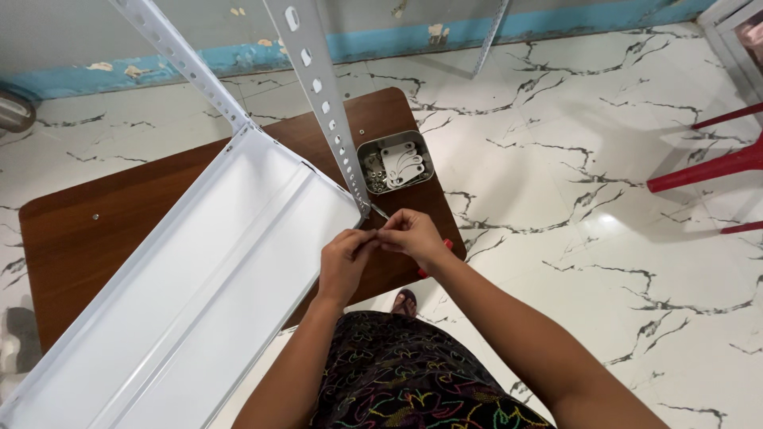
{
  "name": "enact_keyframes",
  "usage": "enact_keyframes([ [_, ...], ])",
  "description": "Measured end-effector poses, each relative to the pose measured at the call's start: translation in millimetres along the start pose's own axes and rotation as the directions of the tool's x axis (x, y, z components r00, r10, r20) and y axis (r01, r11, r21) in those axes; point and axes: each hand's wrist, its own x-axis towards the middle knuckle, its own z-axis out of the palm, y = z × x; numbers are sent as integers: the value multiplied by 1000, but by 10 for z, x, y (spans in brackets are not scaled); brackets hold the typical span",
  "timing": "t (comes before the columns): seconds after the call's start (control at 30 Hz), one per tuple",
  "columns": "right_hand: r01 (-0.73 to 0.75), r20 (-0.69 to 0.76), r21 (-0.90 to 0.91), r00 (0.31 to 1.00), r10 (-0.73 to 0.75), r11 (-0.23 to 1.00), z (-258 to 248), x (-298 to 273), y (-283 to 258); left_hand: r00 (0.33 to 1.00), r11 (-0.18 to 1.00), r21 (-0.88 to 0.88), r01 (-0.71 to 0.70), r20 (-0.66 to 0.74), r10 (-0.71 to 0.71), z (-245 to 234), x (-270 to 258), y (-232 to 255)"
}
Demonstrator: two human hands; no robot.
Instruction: The person assembles a white metal shelving rack on a small wooden table, aligning perforated upright rails with a shelf panel and driving screws through the holes. They pick screws from a metal tin and tighten them using a red T-handle screwdriver, working around the corner joints.
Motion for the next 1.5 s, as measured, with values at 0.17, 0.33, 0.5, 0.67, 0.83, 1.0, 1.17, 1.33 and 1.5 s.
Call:
enact_keyframes([
  [0.17,-40,-20,42,999,41,998,65,3,18,977,952,-220,212,64,-202,58,108,-332],
  [0.33,-37,-2,71,999,37,997,70,72,24,939,861,-382,337,75,-335,8,253,-609],
  [0.5,-16,-101,-53,995,11,998,72,176,159,936,938,-127,323,-107,-336,-32,515,-616],
  [0.67,-26,-162,-117,987,7,993,156,259,229,981,983,37,177,-81,-174,51,654,-528],
  [0.83,22,-18,-40,1000,-23,999,206,322,179,990,986,84,141,-18,-140,-1,691,-477],
  [1.0,60,46,-24,997,-59,998,173,408,231,998,973,231,-27,57,14,-40,727,-451],
  [1.17,97,72,-74,993,-92,993,130,503,339,996,968,241,-72,61,59,-47,646,-456],
  [1.33,101,51,-109,994,-96,989,128,560,376,996,988,150,-45,79,34,-42,588,-458],
  [1.5,141,136,-135,983,-123,981,141,472,215,1000,980,197,-22,-1,22,43,574,-383],
])
